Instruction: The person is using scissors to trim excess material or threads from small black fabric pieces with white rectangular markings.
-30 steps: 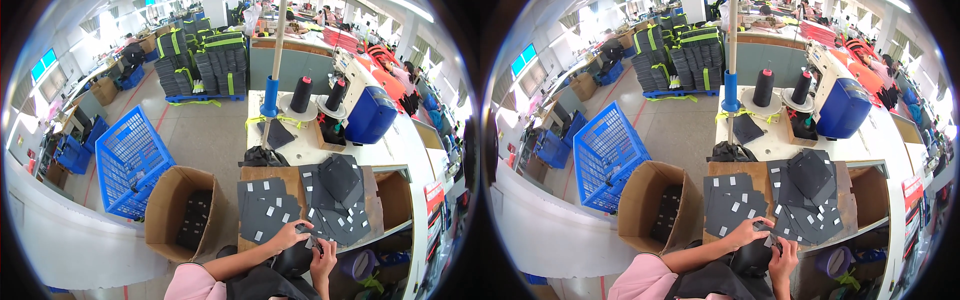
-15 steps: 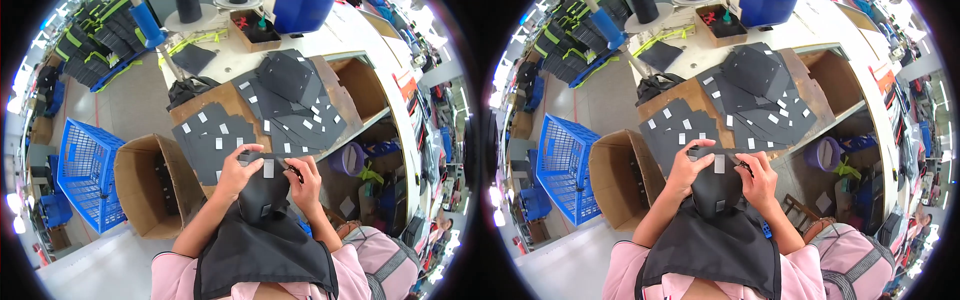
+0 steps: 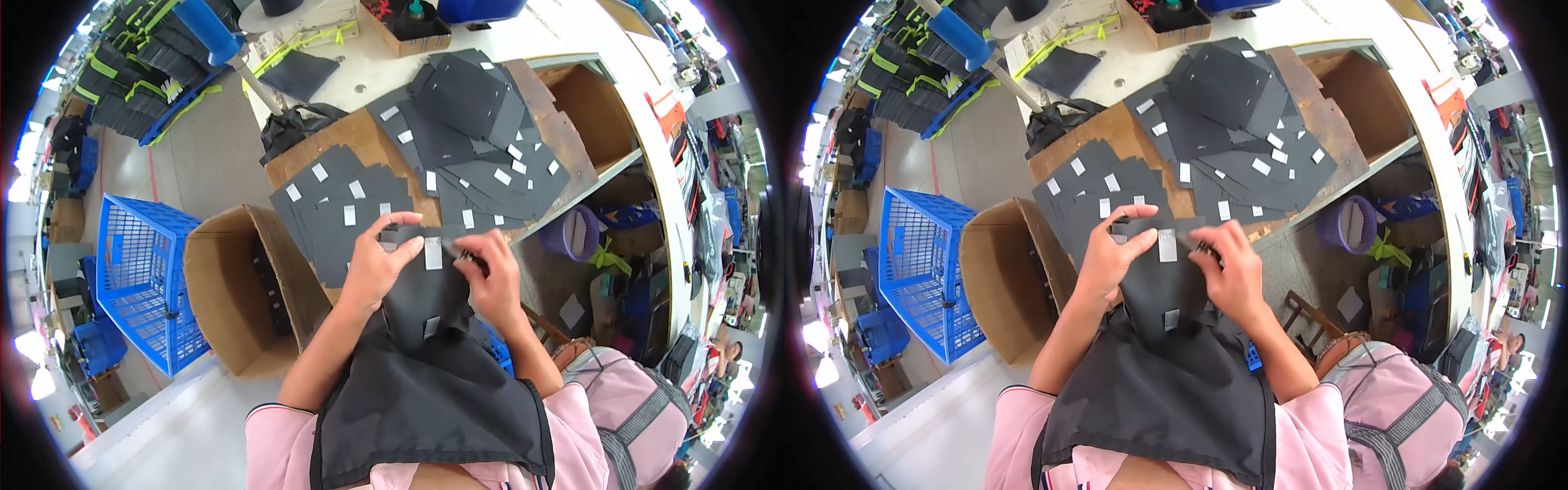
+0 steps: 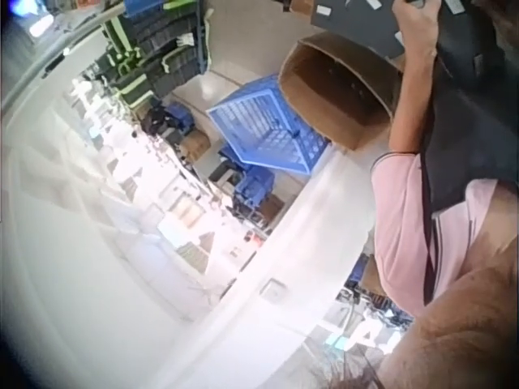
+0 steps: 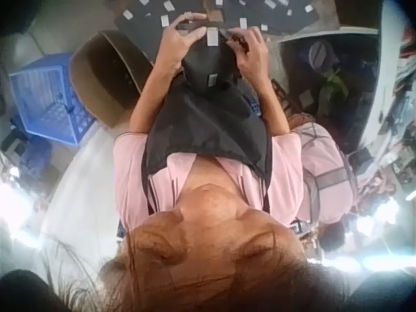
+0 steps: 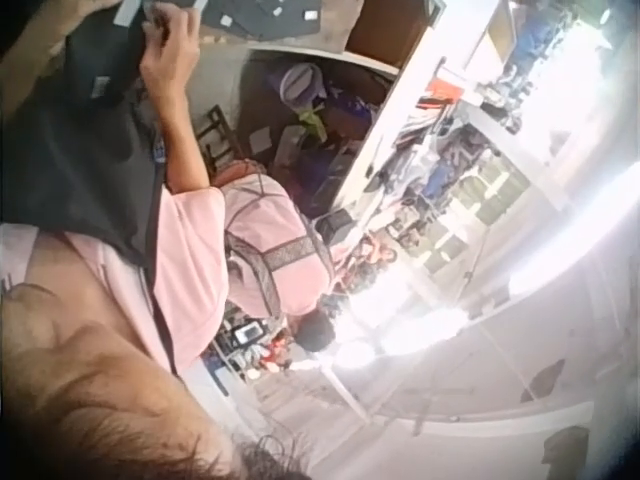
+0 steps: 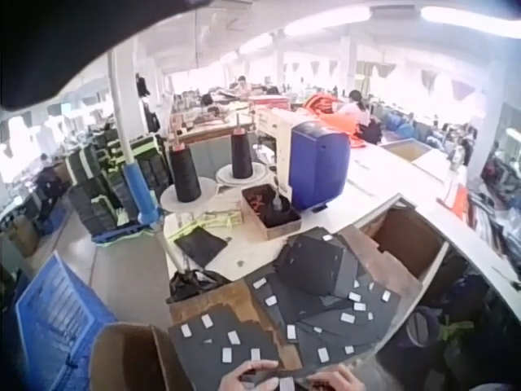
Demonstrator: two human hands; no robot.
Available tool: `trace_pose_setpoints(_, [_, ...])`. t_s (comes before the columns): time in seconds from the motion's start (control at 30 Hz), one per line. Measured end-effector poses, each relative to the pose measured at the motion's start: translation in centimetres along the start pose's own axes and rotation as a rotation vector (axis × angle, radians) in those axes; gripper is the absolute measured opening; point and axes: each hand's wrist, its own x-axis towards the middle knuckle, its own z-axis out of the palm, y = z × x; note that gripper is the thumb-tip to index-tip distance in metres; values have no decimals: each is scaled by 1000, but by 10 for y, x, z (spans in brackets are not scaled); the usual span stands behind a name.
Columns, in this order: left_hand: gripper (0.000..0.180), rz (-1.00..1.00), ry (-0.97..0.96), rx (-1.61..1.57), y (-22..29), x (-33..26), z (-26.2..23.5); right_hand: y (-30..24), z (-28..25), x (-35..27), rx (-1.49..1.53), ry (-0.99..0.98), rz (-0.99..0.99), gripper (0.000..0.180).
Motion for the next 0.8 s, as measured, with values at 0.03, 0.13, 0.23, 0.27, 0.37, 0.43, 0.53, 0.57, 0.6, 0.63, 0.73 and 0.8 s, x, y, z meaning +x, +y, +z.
trace_pose_setpoints(0.03, [23, -9, 18, -49, 5, -1, -1, 7, 4, 2, 151, 49, 103, 19])
trace_pose_setpoints(0.13, [23, -29, 42, -121, -2, -11, -11, 11, -6, -16, 687, -94, 608, 20])
trace_pose_setpoints(0.23, [24, -89, -72, -38, -9, -4, -8, 19, -5, -47, 833, -297, 881, 27])
trace_pose_setpoints(0.27, [26, -19, -127, 9, -12, -5, -10, 8, 0, -49, 909, -201, 897, 25])
trace_pose_setpoints(0.37, [70, -142, -314, -151, -12, -16, -26, -11, 5, -44, 1008, -27, 854, 21])
trace_pose_setpoints(0.43, [89, -59, -310, -46, -21, -26, -42, -13, 9, -41, 1032, 41, 798, 19])
trace_pose_setpoints(0.53, [96, -101, -296, -106, -36, -35, -51, -10, 14, -42, 843, 149, 654, 8])
trace_pose_setpoints(0.57, [97, -149, -317, -122, -41, -34, -52, -11, 16, -40, 842, 126, 642, 8])
trace_pose_setpoints(0.6, [87, -118, -320, -62, -34, -36, -46, -14, 18, -37, 770, 105, 594, 6])
trace_pose_setpoints(0.63, [87, -104, -307, -70, -33, -37, -41, -15, 19, -35, 697, 87, 545, 4])
trace_pose_setpoints(0.73, [67, -130, -220, 33, -32, -41, -27, -10, 25, -25, 694, 103, 500, 5])
trace_pose_setpoints(0.8, [61, -133, -205, 28, -38, -32, -28, -12, 28, -19, 752, 130, 514, 5])
